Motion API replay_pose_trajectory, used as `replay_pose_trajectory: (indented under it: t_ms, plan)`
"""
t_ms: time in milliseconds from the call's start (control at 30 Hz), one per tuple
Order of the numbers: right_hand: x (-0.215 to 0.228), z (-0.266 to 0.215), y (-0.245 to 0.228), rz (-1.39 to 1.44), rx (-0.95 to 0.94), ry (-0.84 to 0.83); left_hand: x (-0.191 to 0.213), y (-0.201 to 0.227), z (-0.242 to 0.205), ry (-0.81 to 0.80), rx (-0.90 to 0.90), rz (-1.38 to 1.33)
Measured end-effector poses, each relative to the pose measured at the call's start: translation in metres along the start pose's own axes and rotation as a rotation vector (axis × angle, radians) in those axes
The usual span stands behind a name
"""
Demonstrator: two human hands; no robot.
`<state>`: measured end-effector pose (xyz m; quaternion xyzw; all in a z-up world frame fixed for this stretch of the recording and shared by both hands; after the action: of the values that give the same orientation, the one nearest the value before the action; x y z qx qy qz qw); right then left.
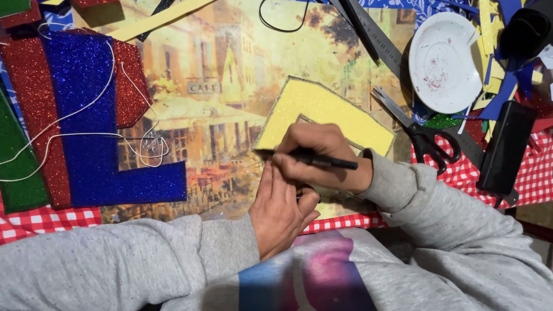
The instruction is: Outlining and cutting out large glitter foam letters for a decorative sign.
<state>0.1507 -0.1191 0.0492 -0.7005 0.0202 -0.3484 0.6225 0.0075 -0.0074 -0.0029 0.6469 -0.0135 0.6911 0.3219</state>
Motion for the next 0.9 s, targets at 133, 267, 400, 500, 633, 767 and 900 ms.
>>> replay_pose_trajectory:
  t_ms: [133,267,400,500,633,767,900]
  plan:
    - [0.002,0.001,0.000,0.052,-0.029,0.015,0.003,-0.001,0.001,-0.017,0.000,-0.007]
    - [-0.002,-0.001,0.004,0.023,-0.056,0.016,0.003,-0.001,0.000,-0.010,-0.002,0.004]
    - [0.001,0.001,0.005,0.034,-0.080,0.037,0.013,-0.003,0.004,-0.011,-0.015,0.046]
    - [-0.004,0.000,0.004,-0.002,-0.011,0.016,0.002,-0.001,0.000,0.023,-0.004,0.016]
    - [-0.001,0.002,0.005,0.026,-0.047,0.042,0.005,-0.002,0.001,-0.013,-0.007,0.018]
    - [0.000,0.000,0.007,0.019,-0.017,0.026,0.005,-0.001,0.001,0.010,0.000,0.026]
    - [0.002,0.001,0.005,-0.017,-0.038,0.050,0.006,-0.002,0.001,-0.041,-0.012,0.016]
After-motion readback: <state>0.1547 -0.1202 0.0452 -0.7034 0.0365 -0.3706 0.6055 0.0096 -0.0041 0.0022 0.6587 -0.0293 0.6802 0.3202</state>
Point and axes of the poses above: each hand's wrist, its own z-axis towards the middle knuckle, its own x-axis out of the back of the hand, y = z × x, the point moved 1 cm from there along z, towards the middle knuckle
